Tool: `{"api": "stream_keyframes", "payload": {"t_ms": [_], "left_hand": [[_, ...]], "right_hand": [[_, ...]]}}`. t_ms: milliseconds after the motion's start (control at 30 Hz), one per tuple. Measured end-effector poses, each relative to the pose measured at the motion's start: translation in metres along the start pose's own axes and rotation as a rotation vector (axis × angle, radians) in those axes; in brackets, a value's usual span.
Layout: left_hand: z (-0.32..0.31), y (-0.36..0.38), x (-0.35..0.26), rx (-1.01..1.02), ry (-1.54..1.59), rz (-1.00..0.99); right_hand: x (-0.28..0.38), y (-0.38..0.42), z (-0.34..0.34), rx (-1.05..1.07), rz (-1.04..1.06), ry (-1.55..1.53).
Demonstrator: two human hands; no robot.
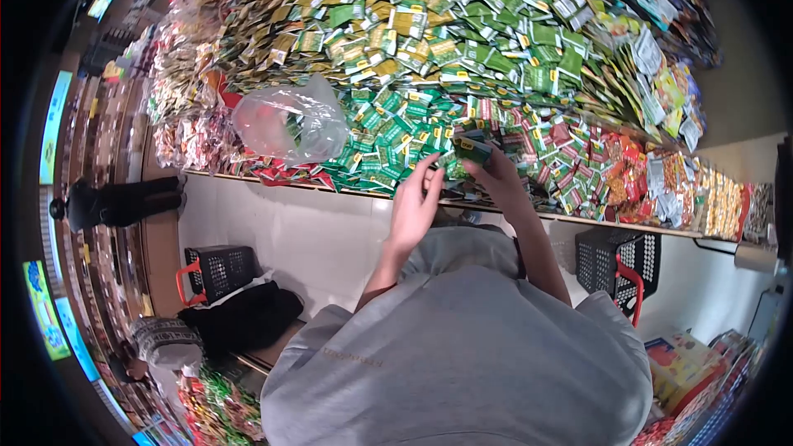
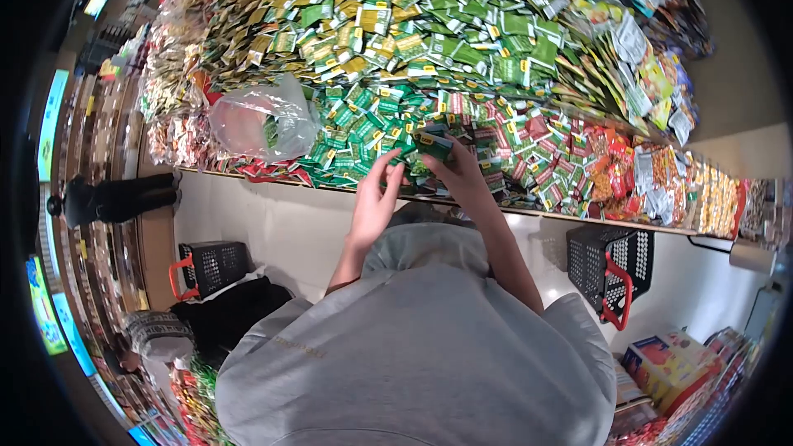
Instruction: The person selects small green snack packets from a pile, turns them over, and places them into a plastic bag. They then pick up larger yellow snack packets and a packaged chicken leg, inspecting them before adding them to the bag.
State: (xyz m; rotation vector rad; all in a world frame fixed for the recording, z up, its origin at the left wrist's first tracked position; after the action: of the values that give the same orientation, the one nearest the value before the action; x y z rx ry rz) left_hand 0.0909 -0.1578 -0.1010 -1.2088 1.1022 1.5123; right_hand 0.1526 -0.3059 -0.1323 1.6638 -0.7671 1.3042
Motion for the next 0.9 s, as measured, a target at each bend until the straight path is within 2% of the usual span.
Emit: {"api": "stream_keyframes", "payload": {"t_ms": [67, 133, 167, 200, 267, 300, 400, 433, 533, 667, 700, 800, 867, 900], "left_hand": [[0.028, 0.001, -0.012, -0.162, 0.051, -0.123], [0.067, 0.007, -0.024, -0.321, -0.016, -0.165], [0.089, 0.012, -0.028, -0.415, -0.041, -0.204], [0.109, 0.017, -0.033, -0.508, -0.067, -0.247], [0.152, 0.026, -0.042, -0.77, -0.14, -0.305], [0.173, 0.031, -0.047, -0.902, -0.177, -0.337], [0.228, 0.022, -0.035, -1.066, -0.466, -0.322], [0.249, 0.01, -0.017, -1.035, -0.312, -0.221], [0.269, -0.019, 0.015, -0.704, 0.246, -0.004], [0.281, -0.022, 0.004, -0.769, 0.158, -0.227], [0.281, -0.021, 0.003, -0.759, 0.169, -0.19], [0.282, -0.027, -0.002, -0.79, 0.284, -0.35], [0.283, -0.026, -0.004, -0.799, 0.299, -0.382], [0.277, -0.022, -0.018, -0.803, 0.267, -0.422]], "right_hand": [[0.003, -0.014, -0.009, 0.035, -0.014, 0.06], [0.015, -0.028, -0.025, 0.076, -0.017, 0.102], [0.03, -0.035, -0.04, 0.144, 0.067, 0.218], [0.036, -0.042, -0.054, 0.164, 0.067, 0.231], [0.047, -0.056, -0.084, 0.206, 0.072, 0.256], [0.049, -0.065, -0.104, 0.309, 0.115, 0.287], [0.084, -0.077, -0.169, 0.486, 0.4, 0.221], [0.094, -0.081, -0.185, 0.461, 0.532, 0.357], [0.123, -0.095, -0.231, 0.35, 0.928, 0.769], [0.101, -0.134, -0.279, 0.268, 0.791, 1.286], [0.098, -0.146, -0.292, 0.24, 0.818, 1.29], [0.089, -0.173, -0.307, 0.142, 0.87, 1.305], [0.085, -0.169, -0.306, 0.094, 0.885, 1.307], [0.084, -0.165, -0.298, 0.225, 0.773, 1.217]]}}
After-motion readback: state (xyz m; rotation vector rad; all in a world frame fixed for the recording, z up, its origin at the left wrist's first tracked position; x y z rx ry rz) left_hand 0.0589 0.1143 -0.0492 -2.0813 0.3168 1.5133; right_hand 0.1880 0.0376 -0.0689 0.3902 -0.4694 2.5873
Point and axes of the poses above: each hand's wrist, its own y-axis away from the middle knuckle, its own z-axis out of the back of the hand, x = y × z, the point moved 8 cm from there along -y, towards the middle knuckle, and after that the axes turned 14 degrees about y, right-handed, at the moved point
